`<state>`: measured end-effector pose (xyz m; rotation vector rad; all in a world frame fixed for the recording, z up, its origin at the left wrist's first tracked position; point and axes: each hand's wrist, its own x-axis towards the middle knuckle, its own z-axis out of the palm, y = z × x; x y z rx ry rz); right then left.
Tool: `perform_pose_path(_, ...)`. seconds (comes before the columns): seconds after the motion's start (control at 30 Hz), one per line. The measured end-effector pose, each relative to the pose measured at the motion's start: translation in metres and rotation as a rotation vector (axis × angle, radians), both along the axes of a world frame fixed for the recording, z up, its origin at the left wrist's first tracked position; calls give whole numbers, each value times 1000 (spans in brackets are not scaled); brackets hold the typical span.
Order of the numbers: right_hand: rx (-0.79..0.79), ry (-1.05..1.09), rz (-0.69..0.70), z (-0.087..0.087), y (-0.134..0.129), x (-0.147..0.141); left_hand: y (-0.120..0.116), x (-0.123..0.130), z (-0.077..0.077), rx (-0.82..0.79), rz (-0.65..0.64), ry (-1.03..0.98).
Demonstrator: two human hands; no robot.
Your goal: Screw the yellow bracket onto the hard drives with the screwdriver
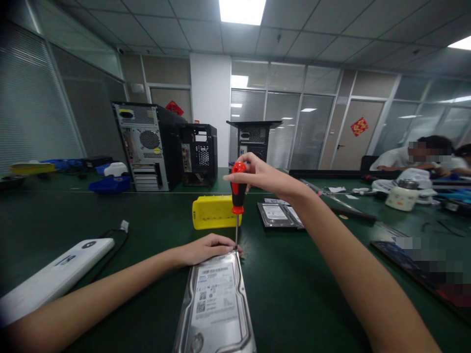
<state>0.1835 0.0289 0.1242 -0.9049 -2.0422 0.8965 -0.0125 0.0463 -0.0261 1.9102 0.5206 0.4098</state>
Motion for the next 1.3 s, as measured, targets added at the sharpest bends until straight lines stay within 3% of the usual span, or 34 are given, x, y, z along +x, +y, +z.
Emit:
perform_pose_path(0.53,-217,132,112,6,0,5,0,-1,1,13,-8,3)
perform_pose_path(0.93,-205,102,60,4,-3,-4,0,-1,-2,2,-18,-30)
perform_pose_path(1.3,-240,177,131,1,0,-3,-2,0,2,1,-8,-10)
